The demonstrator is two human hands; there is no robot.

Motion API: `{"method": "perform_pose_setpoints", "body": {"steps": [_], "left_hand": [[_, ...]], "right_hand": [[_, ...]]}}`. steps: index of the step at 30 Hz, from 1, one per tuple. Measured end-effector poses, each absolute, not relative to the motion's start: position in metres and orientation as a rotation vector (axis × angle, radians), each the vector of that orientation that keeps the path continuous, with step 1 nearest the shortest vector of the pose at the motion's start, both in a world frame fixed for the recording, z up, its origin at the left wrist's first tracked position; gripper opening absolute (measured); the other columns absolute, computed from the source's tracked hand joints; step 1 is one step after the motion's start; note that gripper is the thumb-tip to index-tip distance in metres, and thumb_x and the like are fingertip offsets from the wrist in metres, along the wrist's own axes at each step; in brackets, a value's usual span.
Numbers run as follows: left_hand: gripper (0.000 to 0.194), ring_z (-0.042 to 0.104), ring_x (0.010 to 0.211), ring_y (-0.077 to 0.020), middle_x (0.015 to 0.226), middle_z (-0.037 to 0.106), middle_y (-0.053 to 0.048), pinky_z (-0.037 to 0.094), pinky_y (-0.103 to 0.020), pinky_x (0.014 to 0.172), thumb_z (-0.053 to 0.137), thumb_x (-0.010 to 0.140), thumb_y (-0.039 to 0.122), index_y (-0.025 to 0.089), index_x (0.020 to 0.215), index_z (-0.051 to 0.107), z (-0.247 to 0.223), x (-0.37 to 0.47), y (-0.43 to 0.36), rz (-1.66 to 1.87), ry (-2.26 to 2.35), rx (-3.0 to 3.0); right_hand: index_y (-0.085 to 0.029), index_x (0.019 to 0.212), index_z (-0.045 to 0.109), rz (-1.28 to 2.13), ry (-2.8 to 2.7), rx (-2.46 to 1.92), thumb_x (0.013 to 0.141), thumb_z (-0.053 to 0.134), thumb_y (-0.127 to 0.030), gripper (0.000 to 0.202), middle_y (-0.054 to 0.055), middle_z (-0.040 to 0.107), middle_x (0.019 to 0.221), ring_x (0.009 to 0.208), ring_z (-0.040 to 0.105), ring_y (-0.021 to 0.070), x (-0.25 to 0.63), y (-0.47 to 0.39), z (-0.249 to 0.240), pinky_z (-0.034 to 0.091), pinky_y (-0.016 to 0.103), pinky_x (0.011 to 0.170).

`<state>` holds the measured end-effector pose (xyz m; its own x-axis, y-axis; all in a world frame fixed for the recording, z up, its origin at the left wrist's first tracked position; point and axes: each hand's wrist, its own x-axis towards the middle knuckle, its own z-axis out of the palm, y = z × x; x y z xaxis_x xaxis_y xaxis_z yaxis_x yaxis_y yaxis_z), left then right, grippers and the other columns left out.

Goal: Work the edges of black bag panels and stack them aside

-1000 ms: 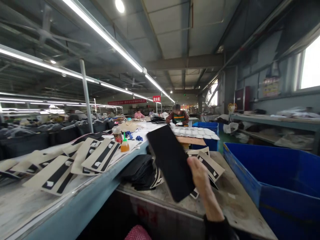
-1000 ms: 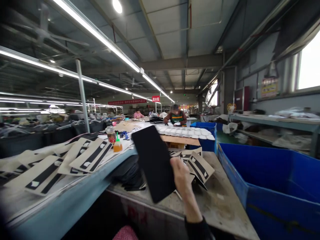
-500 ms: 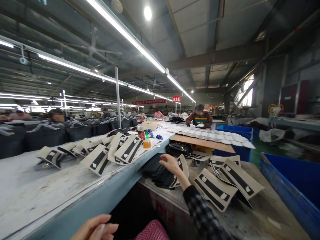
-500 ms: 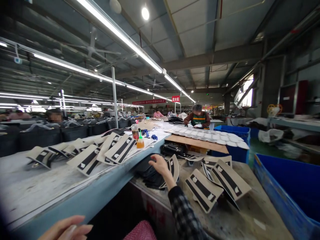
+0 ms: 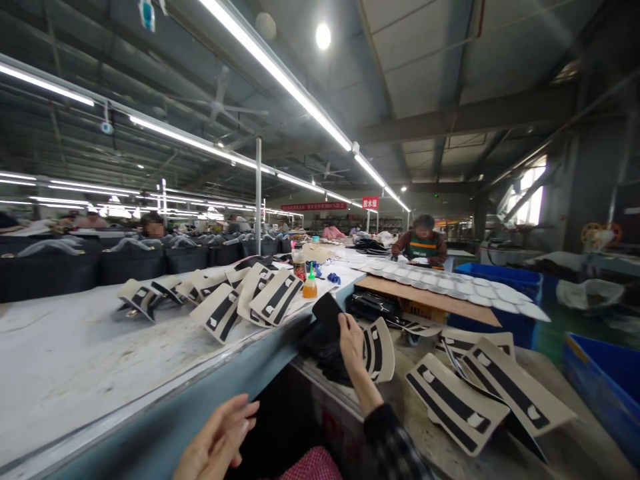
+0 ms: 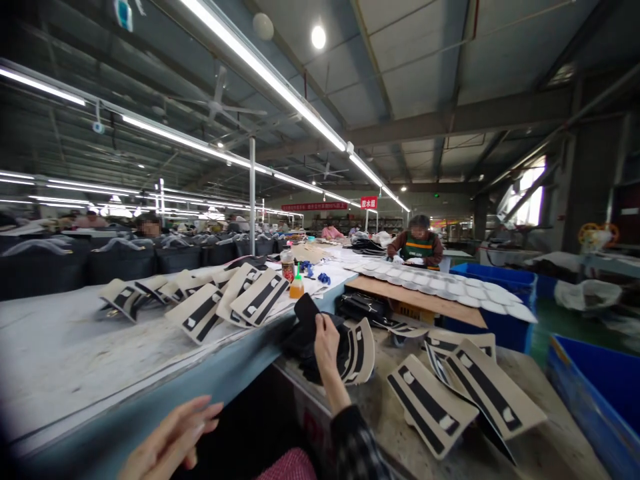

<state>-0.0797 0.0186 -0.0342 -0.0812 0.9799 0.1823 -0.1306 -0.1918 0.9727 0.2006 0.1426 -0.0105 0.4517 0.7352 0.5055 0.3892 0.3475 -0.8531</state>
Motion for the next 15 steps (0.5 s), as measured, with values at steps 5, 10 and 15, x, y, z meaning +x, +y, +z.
{"method": "perform_pose_setpoints", "body": {"steps": [5,10,15], "left_hand": [[0.095,0.053,0.135,-0.0434,0.148,0.055,-0.025,0.056,-0.044,0.094,0.094,0.053,0.063,0.017,0.129,0.062,-0.026,-0.052,0.031,1.500,0.992,1.009],[0.048,0.070,0.069,-0.0233,0.082,0.075,-0.009,0.060,-0.032,0.058,0.090,0.066,0.057,0.015,0.085,0.075,0.005,-0.046,-0.005,1.449,0.764,0.965],[0.048,0.049,0.047,-0.0078,0.061,0.063,-0.001,0.040,-0.016,0.037,0.094,0.063,0.053,0.012,0.067,0.070,0.021,-0.061,-0.022,1.490,0.759,0.977]], "right_hand": [[-0.016,0.118,0.064,0.567,-0.855,-0.865,0.104,0.054,-0.049,0.037,0.007,0.070,0.109,0.084,0.070,0.0179,0.192,0.079,-0.013,0.060,0.034,0.071],[-0.017,0.101,0.071,0.829,-0.746,-0.697,0.086,0.077,-0.051,0.037,0.004,0.078,0.096,0.073,0.073,0.0166,0.174,0.035,-0.030,0.061,0.027,0.061],[-0.019,0.096,0.074,0.916,-0.783,-0.642,0.082,0.078,-0.056,0.039,0.004,0.080,0.093,0.076,0.076,0.0191,0.182,0.014,-0.032,0.063,0.030,0.065]]}}
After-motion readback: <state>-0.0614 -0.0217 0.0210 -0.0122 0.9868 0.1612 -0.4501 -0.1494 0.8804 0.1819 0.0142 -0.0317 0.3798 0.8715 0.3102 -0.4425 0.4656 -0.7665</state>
